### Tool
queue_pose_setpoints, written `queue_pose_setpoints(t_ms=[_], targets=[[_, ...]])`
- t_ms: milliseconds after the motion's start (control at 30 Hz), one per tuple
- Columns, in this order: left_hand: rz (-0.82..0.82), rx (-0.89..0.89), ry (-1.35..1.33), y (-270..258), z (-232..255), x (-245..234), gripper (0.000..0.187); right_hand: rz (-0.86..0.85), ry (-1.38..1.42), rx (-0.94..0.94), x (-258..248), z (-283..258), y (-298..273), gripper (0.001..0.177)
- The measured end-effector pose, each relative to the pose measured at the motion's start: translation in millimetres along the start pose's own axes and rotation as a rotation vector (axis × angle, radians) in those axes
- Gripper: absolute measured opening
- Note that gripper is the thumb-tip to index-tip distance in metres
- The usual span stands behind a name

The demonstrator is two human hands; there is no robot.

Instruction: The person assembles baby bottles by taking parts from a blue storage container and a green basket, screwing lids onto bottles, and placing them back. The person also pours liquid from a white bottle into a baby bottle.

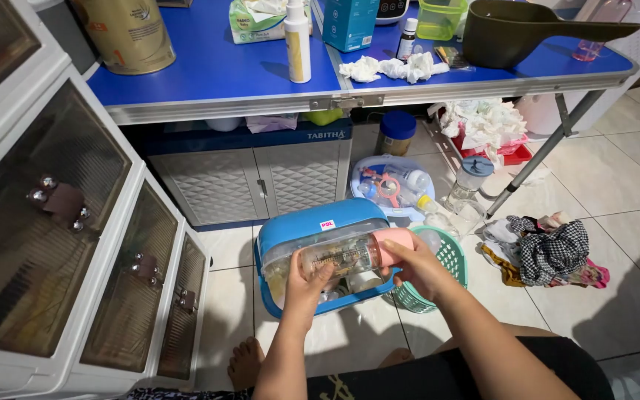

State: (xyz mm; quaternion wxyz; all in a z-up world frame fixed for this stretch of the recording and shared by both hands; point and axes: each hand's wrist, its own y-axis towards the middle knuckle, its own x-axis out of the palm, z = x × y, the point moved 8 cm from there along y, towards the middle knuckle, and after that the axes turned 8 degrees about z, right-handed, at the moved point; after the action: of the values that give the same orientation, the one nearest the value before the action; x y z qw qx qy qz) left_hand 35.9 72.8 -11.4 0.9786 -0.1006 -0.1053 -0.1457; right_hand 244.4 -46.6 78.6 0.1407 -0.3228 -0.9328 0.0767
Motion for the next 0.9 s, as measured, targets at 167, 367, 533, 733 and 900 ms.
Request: queue_pose_setpoints(t_ms=[167, 367, 533, 733, 900], targets=[[0.056, -0.103, 0.158, -17, 20, 13, 0.095, 0.091, 0.044, 0.031, -9, 29, 20, 0.042], [0.14, -0.478, 0.05, -46, 43, 21, 0.067, 0.12, -0.097, -0.028, -7, 7, 11, 0.049], [-0.026, -0.529, 0.055, -46, 39, 25, 0.093, 0.158, -0.213, -0.008, -3, -9, 4, 0.048], [-0.32, -0.216, -0.37, -37, 66, 38, 0.115, 0.198, -0.179, 0.166, -11, -10, -2, 0.043], [-0.154, -0.389, -0.109, -43, 67, 28, 0.093, 0.137, -0.117, 0.064, -17, -18, 5, 0.053]])
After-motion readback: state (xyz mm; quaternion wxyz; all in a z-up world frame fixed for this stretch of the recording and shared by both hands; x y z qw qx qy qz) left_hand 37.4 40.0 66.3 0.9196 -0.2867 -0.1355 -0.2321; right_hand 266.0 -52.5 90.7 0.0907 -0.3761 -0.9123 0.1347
